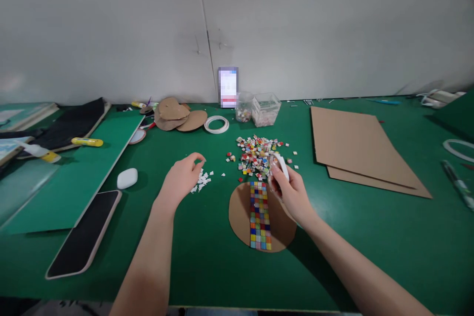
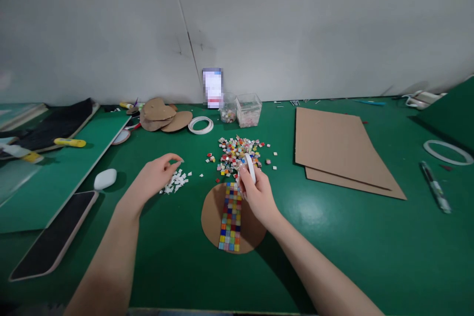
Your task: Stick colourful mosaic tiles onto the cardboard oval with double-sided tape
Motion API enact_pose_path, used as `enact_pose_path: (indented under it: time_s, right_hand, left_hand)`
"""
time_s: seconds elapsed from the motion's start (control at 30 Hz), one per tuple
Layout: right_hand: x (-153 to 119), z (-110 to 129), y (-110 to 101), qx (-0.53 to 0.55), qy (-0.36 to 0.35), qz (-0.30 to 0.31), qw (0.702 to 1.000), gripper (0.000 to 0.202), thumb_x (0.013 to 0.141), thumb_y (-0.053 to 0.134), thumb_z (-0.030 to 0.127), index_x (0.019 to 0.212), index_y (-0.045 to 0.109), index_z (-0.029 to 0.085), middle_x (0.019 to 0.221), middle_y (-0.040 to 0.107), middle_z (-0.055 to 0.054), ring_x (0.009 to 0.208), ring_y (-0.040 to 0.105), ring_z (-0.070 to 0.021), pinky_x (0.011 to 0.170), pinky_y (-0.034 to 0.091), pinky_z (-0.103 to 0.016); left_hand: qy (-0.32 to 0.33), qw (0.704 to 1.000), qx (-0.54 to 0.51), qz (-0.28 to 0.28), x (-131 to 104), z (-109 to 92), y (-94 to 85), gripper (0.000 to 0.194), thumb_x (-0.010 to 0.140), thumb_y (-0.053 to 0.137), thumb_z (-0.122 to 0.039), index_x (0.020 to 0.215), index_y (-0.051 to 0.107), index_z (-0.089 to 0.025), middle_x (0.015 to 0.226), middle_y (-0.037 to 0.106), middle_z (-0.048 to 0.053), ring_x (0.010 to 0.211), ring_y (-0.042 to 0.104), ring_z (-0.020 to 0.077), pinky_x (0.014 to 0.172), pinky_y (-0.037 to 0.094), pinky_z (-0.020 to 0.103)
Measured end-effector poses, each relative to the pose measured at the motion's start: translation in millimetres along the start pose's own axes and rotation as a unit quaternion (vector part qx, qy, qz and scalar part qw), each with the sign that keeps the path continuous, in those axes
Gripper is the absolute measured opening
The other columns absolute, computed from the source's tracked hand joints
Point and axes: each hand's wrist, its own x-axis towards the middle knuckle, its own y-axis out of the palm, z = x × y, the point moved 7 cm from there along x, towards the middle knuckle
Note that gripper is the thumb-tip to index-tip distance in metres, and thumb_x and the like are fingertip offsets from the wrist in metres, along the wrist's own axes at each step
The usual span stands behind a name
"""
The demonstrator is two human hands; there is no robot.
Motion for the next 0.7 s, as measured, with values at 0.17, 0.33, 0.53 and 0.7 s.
enact_pose_path:
  time_s: [0.17,0.33,0.53,0.7]
  right_hand:
    - [-0.4,-1.1,-0.3,-0.001,0.005,-0.001,1.0,0.029,0.085,0.049,0.041,0.065,0.045,0.019,0.045,0.038,0.007,0.038,0.03,-0.006,0.035,0.022,-0.02]
    - [-0.6,0.1,0.3,-0.003,0.003,0.003,1.0,0.029,0.084,0.049,0.041,0.065,0.046,0.02,0.046,0.038,0.007,0.038,0.03,-0.0064,0.035,0.023,-0.02]
    - [-0.8,-0.8,0.1,-0.002,0.008,0.0,1.0,0.029,0.084,0.049,0.041,0.065,0.046,0.019,0.046,0.038,0.007,0.038,0.03,-0.0062,0.035,0.023,-0.021]
    - [-0.4,-1.5,-0.2,0.011,0.002,0.002,1.0,0.028,0.085,0.049,0.039,0.066,0.046,0.019,0.046,0.038,0.007,0.039,0.03,-0.0056,0.035,0.022,-0.02]
  left_hand:
    - [-0.009,1.0,0.003,-0.027,2.5,2.2,-3.7,0.025,0.082,0.041,-0.036,0.101,0.052,-0.025,0.072,0.062,0.0,0.058,0.057,0.0165,0.045,0.033,0.023]
    - [-0.051,0.999,0.001,-0.005,1.1,6.2,-1.6,0.027,0.084,0.037,-0.04,0.096,0.054,-0.023,0.06,0.06,0.001,0.049,0.055,0.0167,0.042,0.032,0.023]
    - [-0.021,0.999,0.022,-0.017,1.8,2.7,-2.3,0.029,0.08,0.045,-0.038,0.104,0.052,-0.023,0.075,0.06,0.003,0.057,0.057,0.0162,0.044,0.033,0.022]
    - [-0.021,1.0,0.021,-0.002,2.1,4.5,-0.3,0.033,0.081,0.042,-0.043,0.105,0.051,-0.023,0.074,0.059,0.003,0.058,0.057,0.0173,0.044,0.033,0.023]
